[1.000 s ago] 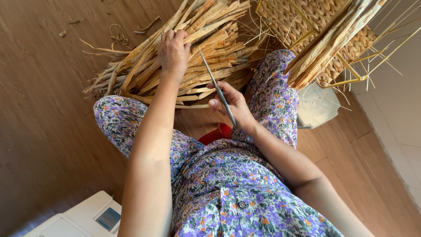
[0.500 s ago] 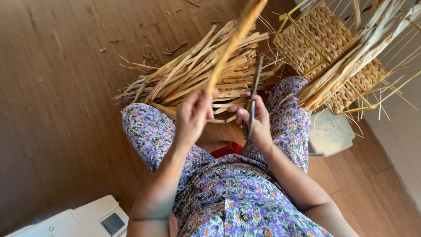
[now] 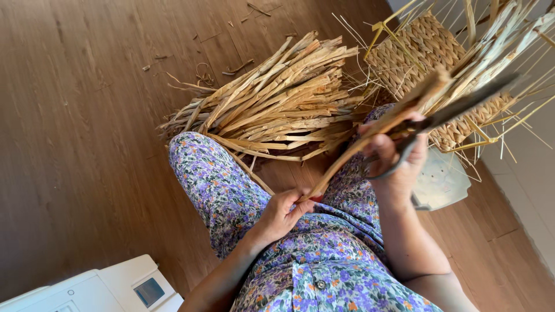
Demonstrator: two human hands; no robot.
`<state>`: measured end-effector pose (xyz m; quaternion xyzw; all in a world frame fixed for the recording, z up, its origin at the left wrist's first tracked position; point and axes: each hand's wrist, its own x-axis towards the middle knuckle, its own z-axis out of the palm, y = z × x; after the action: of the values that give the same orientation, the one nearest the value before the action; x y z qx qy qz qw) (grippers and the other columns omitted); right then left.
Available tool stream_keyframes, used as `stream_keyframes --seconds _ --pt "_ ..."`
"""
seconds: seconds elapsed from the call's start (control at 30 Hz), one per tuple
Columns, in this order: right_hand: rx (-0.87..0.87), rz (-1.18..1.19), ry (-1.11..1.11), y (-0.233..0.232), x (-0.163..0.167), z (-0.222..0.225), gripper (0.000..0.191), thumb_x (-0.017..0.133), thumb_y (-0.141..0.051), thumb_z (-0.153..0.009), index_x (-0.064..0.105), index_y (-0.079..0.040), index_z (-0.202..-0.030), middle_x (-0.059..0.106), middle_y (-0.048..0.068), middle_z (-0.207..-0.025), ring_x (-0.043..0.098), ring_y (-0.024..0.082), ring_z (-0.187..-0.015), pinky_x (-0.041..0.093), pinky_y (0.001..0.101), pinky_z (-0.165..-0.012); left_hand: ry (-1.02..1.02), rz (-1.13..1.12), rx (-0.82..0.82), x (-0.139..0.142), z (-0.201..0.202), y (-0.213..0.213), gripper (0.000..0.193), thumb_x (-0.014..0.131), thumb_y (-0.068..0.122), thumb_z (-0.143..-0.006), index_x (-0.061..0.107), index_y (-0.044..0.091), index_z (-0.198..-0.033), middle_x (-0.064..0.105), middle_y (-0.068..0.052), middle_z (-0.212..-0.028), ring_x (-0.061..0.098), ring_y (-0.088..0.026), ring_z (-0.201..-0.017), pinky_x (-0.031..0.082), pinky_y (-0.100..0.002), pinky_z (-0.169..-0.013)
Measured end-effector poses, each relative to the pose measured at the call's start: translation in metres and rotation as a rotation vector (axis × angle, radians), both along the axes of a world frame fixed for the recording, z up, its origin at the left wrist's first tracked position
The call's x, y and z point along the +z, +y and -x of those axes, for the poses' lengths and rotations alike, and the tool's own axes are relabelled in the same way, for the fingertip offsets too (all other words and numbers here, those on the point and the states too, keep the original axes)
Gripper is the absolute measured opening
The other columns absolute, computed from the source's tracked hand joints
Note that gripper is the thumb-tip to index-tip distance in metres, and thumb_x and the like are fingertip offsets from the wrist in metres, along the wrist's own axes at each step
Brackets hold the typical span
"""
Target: The person carries a bundle of dried plant stems into a room, places them on a red stool, and sits cross-legged. Using shears, the person repeatedly splits individual stems lengthwise into thin strips, holding the stems with one hand and cutting with the other. The split strips accumulate on the floor beside the stool.
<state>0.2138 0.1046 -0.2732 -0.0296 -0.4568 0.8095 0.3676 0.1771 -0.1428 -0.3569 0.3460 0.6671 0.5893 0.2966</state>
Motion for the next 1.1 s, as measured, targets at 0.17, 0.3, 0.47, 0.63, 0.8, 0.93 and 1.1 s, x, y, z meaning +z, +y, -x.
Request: stream_keyframes --seconds 0.17,0.3,0.47,0.63,0.8,0.93,1.1 --pt "-0.052 -0.050 0.018 0.018 0.023 -0.016 0.052 0.082 -0.003 -0.098 0.051 -0.014 -0.139 0.070 0.016 -0.105 0.071 0.025 -0.091 0.057 0.0253 -0.068 0.025 0.319 -0.084 0.004 0.014 -0.018 0.043 0.066 0.026 -0.096 0.062 0.006 -0.134 0.072 -0.012 -0.103 0.070 -0.020 -0.085 0.061 -0.032 -0.072" --pt "0.060 -0.108 -0.131 0.002 0.021 -0.011 0.053 0.081 0.001 -0.093 0.053 -0.012 -0.136 0.069 0.010 -0.110 0.073 0.024 -0.100 0.062 0.0314 -0.082 0.132 -0.138 -0.003 0.021 0.024 -0.002 0.045 0.068 0.021 -0.099 0.057 0.001 -0.137 0.064 -0.017 -0.119 0.066 -0.025 -0.104 0.065 -0.035 -0.087" --pt "0.237 -0.175 -0.258 -0.031 0.007 -0.002 0.051 0.080 0.007 -0.090 0.057 -0.007 -0.134 0.069 0.006 -0.110 0.069 0.015 -0.100 0.058 0.0296 -0.091 0.046 -0.276 0.197 0.077 0.048 0.022 0.030 0.062 0.023 -0.107 0.065 0.006 -0.132 0.074 -0.007 -0.116 0.076 -0.016 -0.100 0.064 -0.031 -0.087" --pt "0.312 -0.182 -0.282 -0.047 0.004 -0.004 0.049 0.080 0.005 -0.090 0.054 -0.007 -0.130 0.069 0.002 -0.107 0.069 0.011 -0.098 0.057 0.0264 -0.090 -0.058 -0.341 0.230 0.124 0.062 0.043 0.037 0.068 0.019 -0.104 0.060 0.006 -0.138 0.071 -0.005 -0.114 0.071 -0.011 -0.098 0.060 -0.024 -0.089" --pt "0.254 -0.417 -0.256 -0.056 0.004 -0.007 0.056 0.081 0.004 -0.092 0.051 -0.007 -0.138 0.062 0.002 -0.120 0.062 0.010 -0.111 0.054 0.0271 -0.102 -0.191 -0.351 0.236 0.130 0.065 0.049 0.028 0.070 0.016 -0.103 0.069 0.003 -0.127 0.076 -0.005 -0.105 0.071 -0.010 -0.094 0.058 -0.025 -0.087" --pt "0.278 -0.397 -0.251 -0.049 0.013 -0.007 0.059 0.082 -0.004 -0.091 0.052 -0.008 -0.142 0.070 0.005 -0.112 0.062 0.007 -0.095 0.049 0.0207 -0.082 -0.266 -0.475 0.268 0.125 0.070 0.037 0.021 0.071 0.017 -0.105 0.068 0.003 -0.120 0.074 -0.004 -0.111 0.072 -0.010 -0.103 0.060 -0.027 -0.095" --pt "0.264 -0.337 -0.265 -0.045 0.020 -0.001 0.059 0.080 -0.008 -0.097 0.048 -0.007 -0.146 0.069 0.008 -0.119 0.065 0.010 -0.109 0.051 0.0229 -0.093 -0.310 -0.475 0.327 0.122 0.069 0.027 0.020 0.076 0.013 -0.102 0.065 0.004 -0.116 0.071 -0.001 -0.104 0.061 -0.006 -0.088 0.050 -0.019 -0.079"
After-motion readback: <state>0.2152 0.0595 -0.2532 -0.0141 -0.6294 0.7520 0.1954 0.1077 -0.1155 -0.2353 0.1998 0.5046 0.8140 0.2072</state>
